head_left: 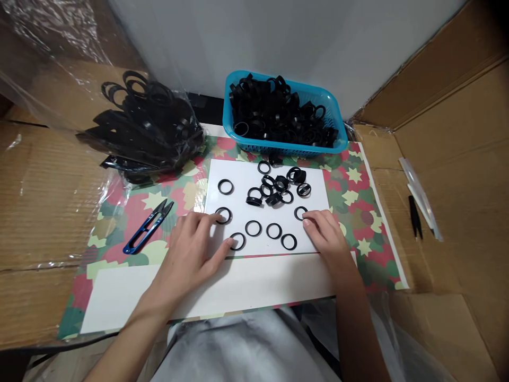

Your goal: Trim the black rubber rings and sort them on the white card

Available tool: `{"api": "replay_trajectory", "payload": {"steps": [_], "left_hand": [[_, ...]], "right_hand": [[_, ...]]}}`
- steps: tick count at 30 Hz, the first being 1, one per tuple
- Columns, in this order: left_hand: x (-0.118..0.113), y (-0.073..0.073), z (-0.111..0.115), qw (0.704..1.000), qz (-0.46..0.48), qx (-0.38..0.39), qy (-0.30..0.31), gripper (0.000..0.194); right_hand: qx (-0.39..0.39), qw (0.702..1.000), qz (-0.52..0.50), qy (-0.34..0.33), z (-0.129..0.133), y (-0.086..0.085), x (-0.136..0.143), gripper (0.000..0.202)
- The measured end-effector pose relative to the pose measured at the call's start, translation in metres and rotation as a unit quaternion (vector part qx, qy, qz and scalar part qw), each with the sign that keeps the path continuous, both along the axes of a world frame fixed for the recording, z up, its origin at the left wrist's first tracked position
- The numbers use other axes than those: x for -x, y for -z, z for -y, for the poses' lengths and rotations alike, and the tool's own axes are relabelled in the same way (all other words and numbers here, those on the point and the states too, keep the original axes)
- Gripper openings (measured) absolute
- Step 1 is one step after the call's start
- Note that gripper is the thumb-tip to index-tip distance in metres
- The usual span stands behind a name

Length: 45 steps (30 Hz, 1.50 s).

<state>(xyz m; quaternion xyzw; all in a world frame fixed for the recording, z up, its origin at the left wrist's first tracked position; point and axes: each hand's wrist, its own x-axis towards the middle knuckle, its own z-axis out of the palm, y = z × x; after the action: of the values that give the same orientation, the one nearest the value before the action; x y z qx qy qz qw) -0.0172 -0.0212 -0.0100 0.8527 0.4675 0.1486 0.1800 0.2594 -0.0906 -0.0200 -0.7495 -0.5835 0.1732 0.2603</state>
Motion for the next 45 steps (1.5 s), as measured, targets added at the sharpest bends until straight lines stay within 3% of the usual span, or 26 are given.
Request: {"api": "replay_trajectory", "payload": {"steps": [4,9,13,17,21,26,35,39,45], "left_hand": [[-0.003,0.001,0.006,0.999,0.006,0.027,0.033,0.041],[0.0,-0.002,0.006,0.997,0.005,0.055,0.06,0.052],[0.006,-0.003,0.001,0.999,-0.002,0.023,0.037,0.047],[0.008,-0.004,-0.008,1.0,-0.017,0.01,0.021,0.03],[0.005,-0.004,-0.015,1.0,-0.018,0.003,0.019,0.026],[0.001,-0.002,-0.019,1.0,-0.009,0.015,0.014,0.028],[0.0,0.002,-0.021,0.999,0.01,0.024,0.02,0.025],[0.003,0.001,-0.021,1.0,0.013,0.017,0.01,0.026],[0.007,-0.009,-0.023,0.997,0.033,-0.027,-0.062,0.03]], "right_hand": [[-0.031,0.999,0.012,-0.034,-0.007,0.012,0.0,0.019],[-0.047,0.997,-0.022,-0.065,-0.003,0.003,0.011,0.022],[-0.041,0.997,-0.019,-0.062,0.002,-0.001,0.01,0.017],[-0.034,0.999,-0.009,-0.026,0.004,0.005,0.003,0.015],[-0.011,1.0,0.017,-0.014,0.003,0.009,-0.002,0.013],[0.018,0.994,0.086,-0.059,0.0,0.004,-0.005,0.017],[-0.022,0.984,0.141,-0.109,-0.004,0.009,-0.007,0.014],[-0.037,0.984,0.139,-0.108,-0.013,0.004,-0.009,0.016],[-0.021,0.983,0.136,-0.121,-0.043,-0.004,0.001,0.024]]}}
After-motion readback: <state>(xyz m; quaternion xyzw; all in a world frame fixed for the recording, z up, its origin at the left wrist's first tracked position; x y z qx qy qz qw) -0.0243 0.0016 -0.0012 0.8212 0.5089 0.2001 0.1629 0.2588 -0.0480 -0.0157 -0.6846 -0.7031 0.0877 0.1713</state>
